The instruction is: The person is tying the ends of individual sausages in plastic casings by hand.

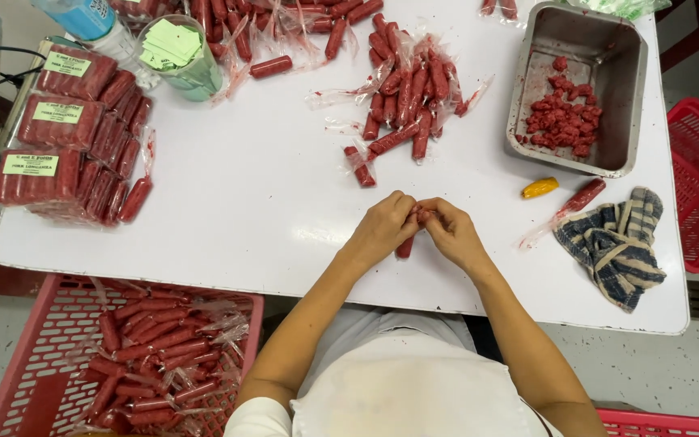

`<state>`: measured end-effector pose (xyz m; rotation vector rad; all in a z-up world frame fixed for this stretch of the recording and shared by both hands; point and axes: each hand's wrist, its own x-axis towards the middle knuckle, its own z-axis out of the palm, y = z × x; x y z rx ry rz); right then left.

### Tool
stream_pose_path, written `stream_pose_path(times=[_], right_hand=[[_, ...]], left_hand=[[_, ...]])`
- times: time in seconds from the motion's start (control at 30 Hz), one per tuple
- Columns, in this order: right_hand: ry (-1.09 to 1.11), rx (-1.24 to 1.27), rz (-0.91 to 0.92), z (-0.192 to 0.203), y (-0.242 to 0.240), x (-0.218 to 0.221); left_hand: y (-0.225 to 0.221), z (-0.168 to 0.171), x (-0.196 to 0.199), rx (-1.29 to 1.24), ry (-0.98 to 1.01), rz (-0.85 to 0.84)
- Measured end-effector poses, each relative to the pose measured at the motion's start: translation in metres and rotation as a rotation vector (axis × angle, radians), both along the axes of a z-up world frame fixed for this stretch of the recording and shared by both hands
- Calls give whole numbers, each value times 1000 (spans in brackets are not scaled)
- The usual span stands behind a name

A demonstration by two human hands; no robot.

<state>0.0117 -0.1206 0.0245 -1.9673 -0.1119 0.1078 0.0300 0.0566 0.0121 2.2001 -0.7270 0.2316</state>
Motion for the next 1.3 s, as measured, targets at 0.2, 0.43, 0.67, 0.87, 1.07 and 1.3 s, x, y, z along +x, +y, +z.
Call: stream_pose_path(times=[0.2,0.43,0.67,0.87,1.07,1.3], right_hand=[[20,10,27,4,-1,6],[63,130,150,27,-12,5],[-204,-46,126,0,-27,4],[-386,-320,165,6,-35,-8],[-88,147,-159,-35,-33,-10],[261,583,-351,-30,6,-5]], left_hand=[[-1,-2,-1,-109,93,6],[-13,0,-11,-450,285,92],[-30,3,-24,-269,30,176],[-45,-16,-25,82,-222,220],[-38,1,-27,-57,-247,31],[-35,1,-32,-338,27,141]])
